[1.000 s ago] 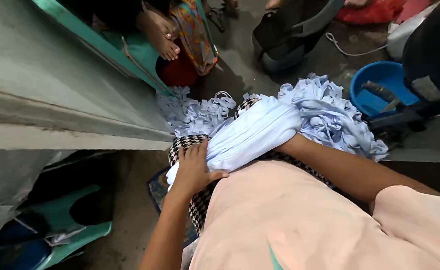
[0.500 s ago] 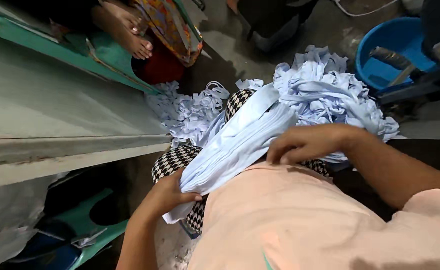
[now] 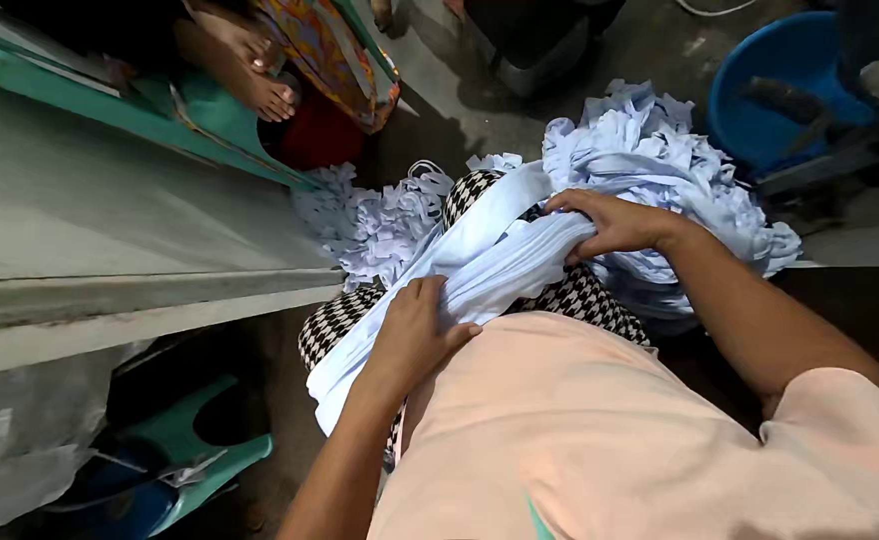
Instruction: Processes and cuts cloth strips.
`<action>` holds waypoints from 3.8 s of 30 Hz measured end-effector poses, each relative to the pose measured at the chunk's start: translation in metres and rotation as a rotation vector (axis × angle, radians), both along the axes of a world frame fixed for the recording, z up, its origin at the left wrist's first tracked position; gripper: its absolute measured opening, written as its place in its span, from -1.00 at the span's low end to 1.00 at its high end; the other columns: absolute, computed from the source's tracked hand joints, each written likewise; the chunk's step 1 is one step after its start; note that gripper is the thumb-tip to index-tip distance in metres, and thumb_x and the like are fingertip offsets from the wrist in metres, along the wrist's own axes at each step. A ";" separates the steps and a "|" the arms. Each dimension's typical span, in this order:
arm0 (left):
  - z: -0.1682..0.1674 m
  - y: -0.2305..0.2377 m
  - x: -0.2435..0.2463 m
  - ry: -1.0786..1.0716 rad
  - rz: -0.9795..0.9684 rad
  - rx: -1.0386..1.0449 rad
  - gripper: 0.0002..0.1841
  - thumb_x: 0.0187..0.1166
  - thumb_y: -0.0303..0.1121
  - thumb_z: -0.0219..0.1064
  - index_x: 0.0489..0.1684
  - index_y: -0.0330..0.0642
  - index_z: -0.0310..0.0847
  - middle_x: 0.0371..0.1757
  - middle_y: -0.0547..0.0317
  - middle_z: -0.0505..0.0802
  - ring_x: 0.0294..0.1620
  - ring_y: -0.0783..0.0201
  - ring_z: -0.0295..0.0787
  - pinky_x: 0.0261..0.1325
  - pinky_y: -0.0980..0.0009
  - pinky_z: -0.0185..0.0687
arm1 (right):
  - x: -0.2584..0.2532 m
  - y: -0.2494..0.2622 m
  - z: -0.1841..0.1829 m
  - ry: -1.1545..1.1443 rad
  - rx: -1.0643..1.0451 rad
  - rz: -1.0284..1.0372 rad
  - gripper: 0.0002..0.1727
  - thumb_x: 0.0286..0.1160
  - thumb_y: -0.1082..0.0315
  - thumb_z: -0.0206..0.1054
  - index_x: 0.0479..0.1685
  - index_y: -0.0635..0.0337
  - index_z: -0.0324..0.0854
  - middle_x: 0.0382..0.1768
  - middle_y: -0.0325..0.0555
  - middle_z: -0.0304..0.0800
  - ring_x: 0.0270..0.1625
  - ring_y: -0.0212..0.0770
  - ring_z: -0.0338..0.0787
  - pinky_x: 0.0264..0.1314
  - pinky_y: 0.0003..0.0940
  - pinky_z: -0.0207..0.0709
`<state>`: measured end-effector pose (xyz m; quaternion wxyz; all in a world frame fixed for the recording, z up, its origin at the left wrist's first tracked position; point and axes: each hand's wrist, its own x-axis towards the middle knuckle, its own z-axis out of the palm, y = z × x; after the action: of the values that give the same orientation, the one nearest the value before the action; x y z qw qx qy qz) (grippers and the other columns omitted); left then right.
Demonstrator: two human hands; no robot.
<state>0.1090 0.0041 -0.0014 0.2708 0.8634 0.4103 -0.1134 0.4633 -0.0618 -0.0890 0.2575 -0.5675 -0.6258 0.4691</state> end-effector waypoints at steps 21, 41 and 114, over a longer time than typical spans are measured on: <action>0.005 -0.009 0.028 -0.213 -0.232 -0.051 -0.65 0.58 -0.18 0.40 0.18 -0.21 0.73 -0.04 -0.07 0.82 -0.01 -0.02 0.82 0.05 -0.05 0.74 | -0.071 0.000 0.065 -0.565 0.459 0.309 -0.24 -0.39 0.26 0.84 0.14 -0.23 0.79 0.28 0.24 0.64 0.36 0.40 0.57 0.46 0.42 0.33; 0.036 0.011 0.012 -0.505 -0.108 -0.316 -0.68 0.61 -0.17 0.37 0.15 -0.19 0.68 -0.27 0.23 0.82 -0.30 0.44 0.74 -0.17 0.36 0.72 | -0.006 0.002 0.118 -0.184 0.018 0.301 -0.48 -0.04 0.18 0.49 0.10 -0.08 0.66 -0.34 -0.37 0.78 -0.35 -0.40 0.75 -0.36 -0.22 0.67; 0.015 0.007 0.152 -0.449 -0.261 -0.060 -0.81 0.73 -0.36 0.22 0.01 -0.25 0.72 -0.22 0.02 0.84 -0.16 0.11 0.81 0.05 0.05 0.70 | 0.016 -0.015 0.065 -0.010 0.356 -0.032 -0.84 0.32 0.30 0.41 -0.21 0.15 0.78 -0.26 -0.18 0.78 -0.13 -0.30 0.75 -0.02 -0.24 0.65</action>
<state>0.2610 0.0107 0.0132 0.3636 0.9042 0.2215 0.0352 0.4797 -0.0771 -0.0240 0.3584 -0.5249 -0.6912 0.3439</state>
